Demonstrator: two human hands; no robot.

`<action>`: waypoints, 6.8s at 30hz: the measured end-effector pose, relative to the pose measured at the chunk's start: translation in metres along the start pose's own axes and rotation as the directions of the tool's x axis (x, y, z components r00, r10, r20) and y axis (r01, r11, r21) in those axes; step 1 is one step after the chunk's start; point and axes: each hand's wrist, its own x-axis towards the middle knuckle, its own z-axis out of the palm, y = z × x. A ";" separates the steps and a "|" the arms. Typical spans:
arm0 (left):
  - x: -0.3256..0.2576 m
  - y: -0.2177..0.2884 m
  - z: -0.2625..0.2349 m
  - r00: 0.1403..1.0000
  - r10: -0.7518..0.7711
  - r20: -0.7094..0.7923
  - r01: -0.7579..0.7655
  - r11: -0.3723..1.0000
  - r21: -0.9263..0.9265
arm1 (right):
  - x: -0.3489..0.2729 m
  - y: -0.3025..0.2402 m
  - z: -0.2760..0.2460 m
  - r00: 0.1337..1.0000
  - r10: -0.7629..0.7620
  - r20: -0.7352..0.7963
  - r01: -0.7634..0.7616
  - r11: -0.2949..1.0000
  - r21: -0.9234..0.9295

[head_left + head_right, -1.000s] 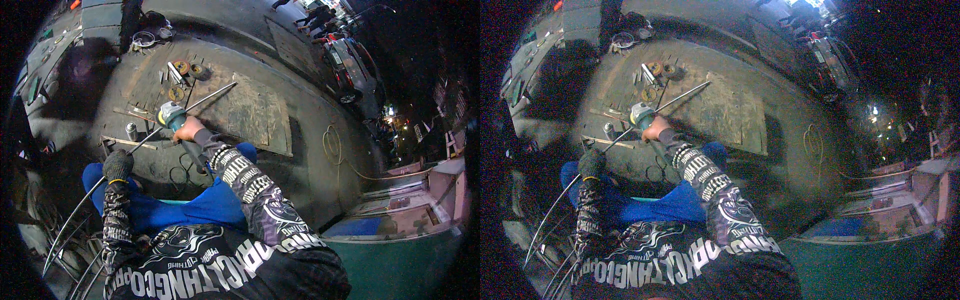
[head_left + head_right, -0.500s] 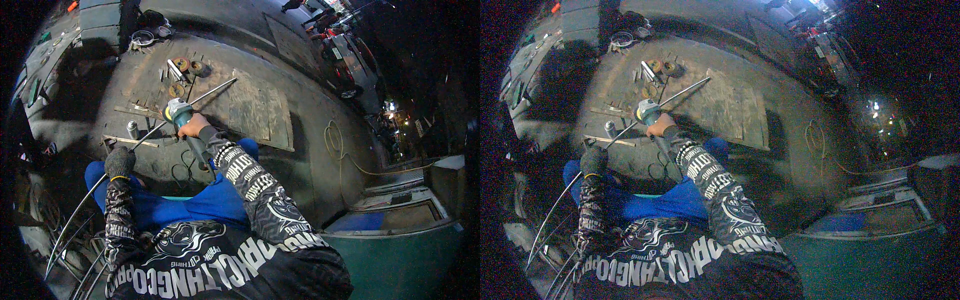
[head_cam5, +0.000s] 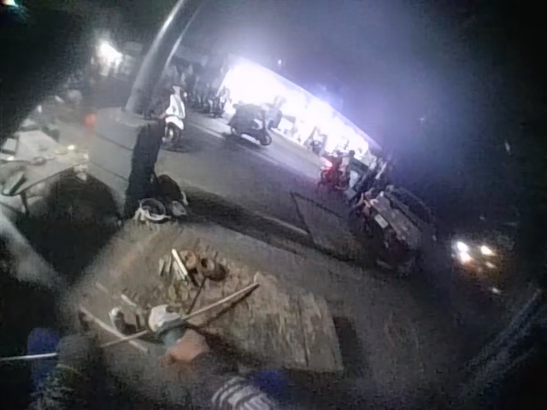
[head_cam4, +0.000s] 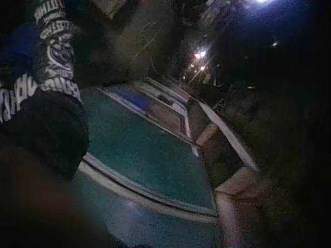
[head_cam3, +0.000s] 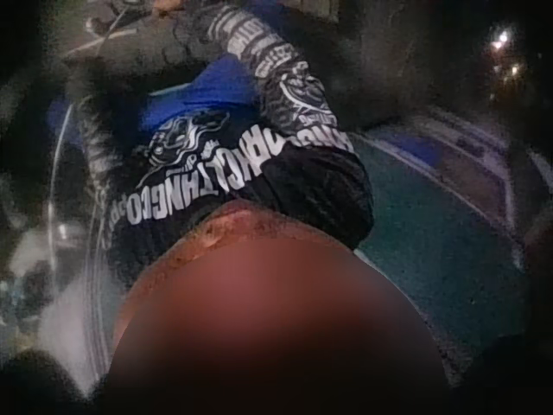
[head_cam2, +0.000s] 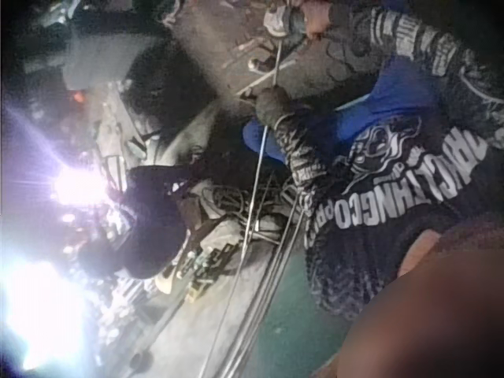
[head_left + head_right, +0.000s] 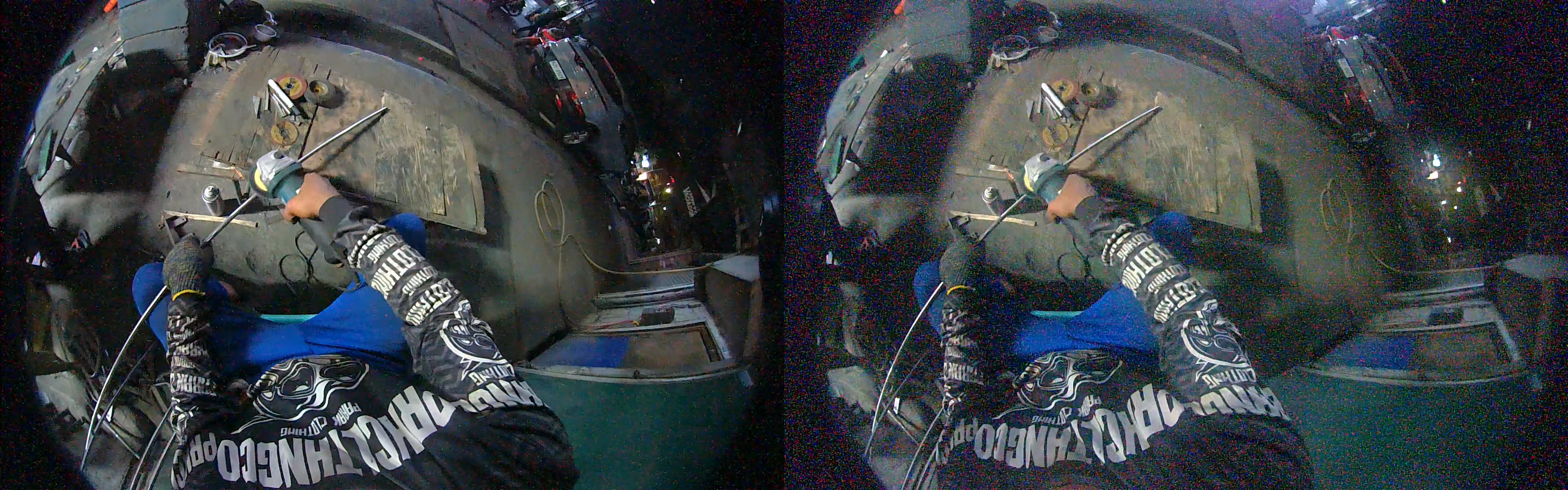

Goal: The person sits on the floor and uses an angle grinder to smooth a long metal rod, holding it with one hand and moving the grinder along its length. The rod is repositioned several times to grind different sections.

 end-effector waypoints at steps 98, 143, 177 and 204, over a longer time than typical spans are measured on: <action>-0.066 0.009 -0.045 0.994 -0.084 0.071 0.078 0.994 0.081 | 0.151 0.201 -0.169 0.974 0.135 0.184 -0.046 0.907 -0.418; -0.038 0.013 -0.027 0.999 0.010 0.046 -0.010 1.000 0.002 | 0.042 0.064 -0.074 1.000 0.021 0.021 -0.017 0.984 -0.175; -0.028 -0.001 -0.021 0.993 0.004 0.122 -0.011 0.998 0.056 | 0.024 0.062 -0.055 0.995 0.078 -0.068 -0.083 0.994 -0.074; -0.079 -0.003 -0.050 0.997 -0.078 0.021 0.075 0.989 0.131 | 0.171 0.246 -0.194 0.864 0.495 0.094 -0.498 0.808 0.315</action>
